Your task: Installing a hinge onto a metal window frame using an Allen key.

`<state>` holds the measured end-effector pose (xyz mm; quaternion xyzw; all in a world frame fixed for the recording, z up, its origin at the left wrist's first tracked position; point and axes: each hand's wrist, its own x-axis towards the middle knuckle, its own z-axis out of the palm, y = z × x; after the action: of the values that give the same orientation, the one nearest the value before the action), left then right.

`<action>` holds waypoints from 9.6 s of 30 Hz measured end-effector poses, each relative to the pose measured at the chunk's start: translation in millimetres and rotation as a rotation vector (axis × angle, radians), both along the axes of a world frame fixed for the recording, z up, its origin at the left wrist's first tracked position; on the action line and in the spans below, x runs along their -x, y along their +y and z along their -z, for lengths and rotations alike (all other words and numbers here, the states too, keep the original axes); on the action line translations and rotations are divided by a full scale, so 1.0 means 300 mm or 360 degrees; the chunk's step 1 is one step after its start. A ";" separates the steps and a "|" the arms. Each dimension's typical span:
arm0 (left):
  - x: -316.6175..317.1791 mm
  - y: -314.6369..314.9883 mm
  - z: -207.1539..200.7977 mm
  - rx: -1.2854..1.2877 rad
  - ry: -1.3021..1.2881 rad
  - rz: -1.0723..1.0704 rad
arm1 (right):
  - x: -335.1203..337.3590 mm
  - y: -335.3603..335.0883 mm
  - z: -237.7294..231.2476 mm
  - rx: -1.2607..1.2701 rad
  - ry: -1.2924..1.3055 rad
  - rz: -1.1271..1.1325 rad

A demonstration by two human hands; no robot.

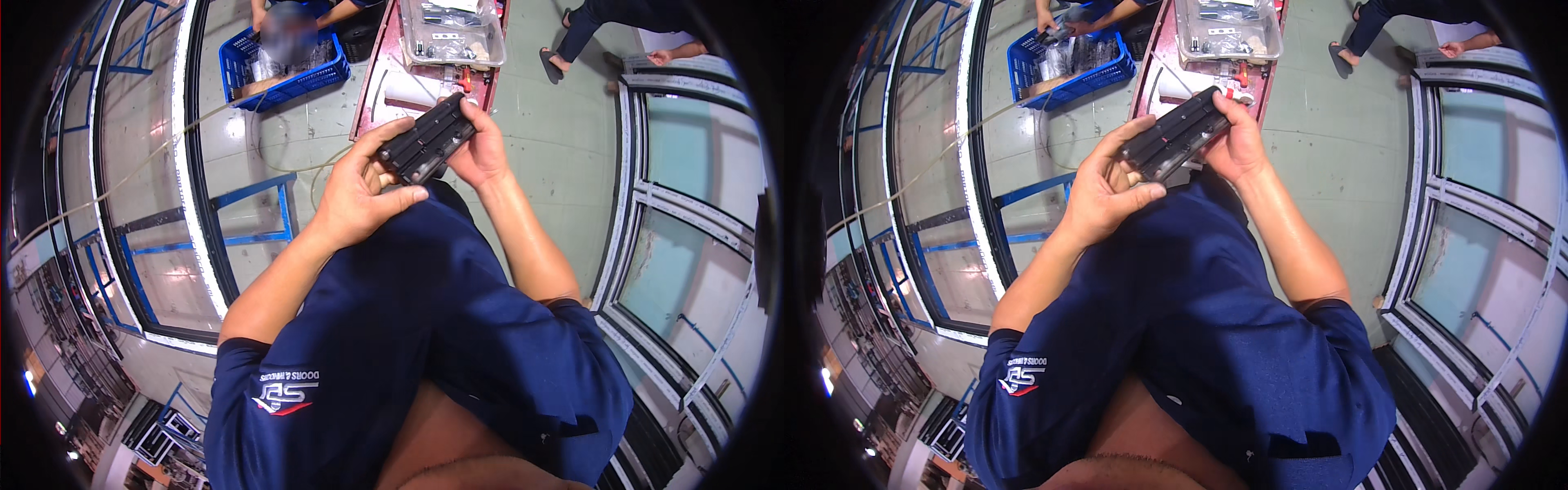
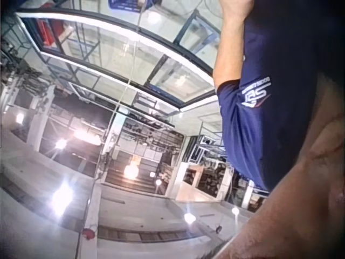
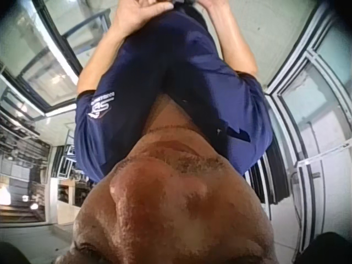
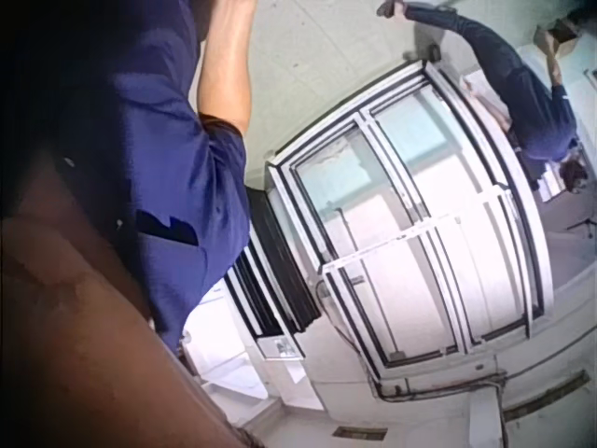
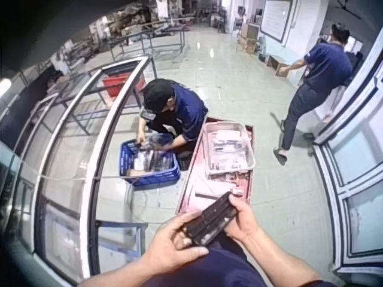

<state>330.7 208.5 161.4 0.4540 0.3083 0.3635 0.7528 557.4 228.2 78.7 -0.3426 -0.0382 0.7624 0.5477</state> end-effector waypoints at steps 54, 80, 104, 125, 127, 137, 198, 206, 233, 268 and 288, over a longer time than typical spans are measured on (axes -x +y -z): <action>0.141 -0.071 0.071 0.0192 0.0163 -0.0211 | 0.130 -0.132 -0.225 -0.0264 -0.0794 0.0165; 0.420 0.024 0.191 0.0038 -0.0450 0.0047 | 0.011 -0.262 -0.583 -0.1332 -0.1535 -0.0356; 0.560 0.020 0.137 -0.0045 0.0222 -0.0057 | -0.120 -0.143 -0.659 -0.1665 -0.2051 -0.1199; 0.581 0.021 0.069 0.0156 0.0624 0.0238 | -0.165 -0.174 -0.610 -0.1286 -0.1866 -0.1404; 0.581 0.027 0.057 0.0154 0.0671 0.0201 | -0.294 -0.176 -0.634 -0.1239 -0.1753 -0.1361; 0.248 0.043 -0.114 -0.0272 0.0817 0.0243 | 0.068 -0.171 -0.396 -0.1121 -0.1913 -0.0940; 0.224 -0.126 0.044 0.0546 -0.0517 -0.0116 | 0.070 -0.288 -0.339 -0.1180 -0.2181 -0.0789; 0.229 -0.102 0.029 0.0404 -0.0487 0.0230 | 0.089 -0.282 -0.353 -0.1179 -0.2179 -0.0810; 0.265 -0.143 0.075 0.0531 -0.0268 -0.0447 | 0.099 0.065 -0.222 -0.0611 -0.1320 -0.1086; 0.636 -0.309 0.167 0.0382 -0.0009 -0.0839 | 0.927 0.018 -0.077 -0.0648 -0.1012 -0.1405; 0.797 -0.295 0.122 0.0014 0.0734 -0.0730 | 0.993 0.017 -0.090 -0.0792 -0.1056 -0.1422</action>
<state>91.6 120.1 124.6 0.4399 0.5666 0.4097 0.5635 259.4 233.3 105.6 -0.3744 -0.5240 0.7391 0.1974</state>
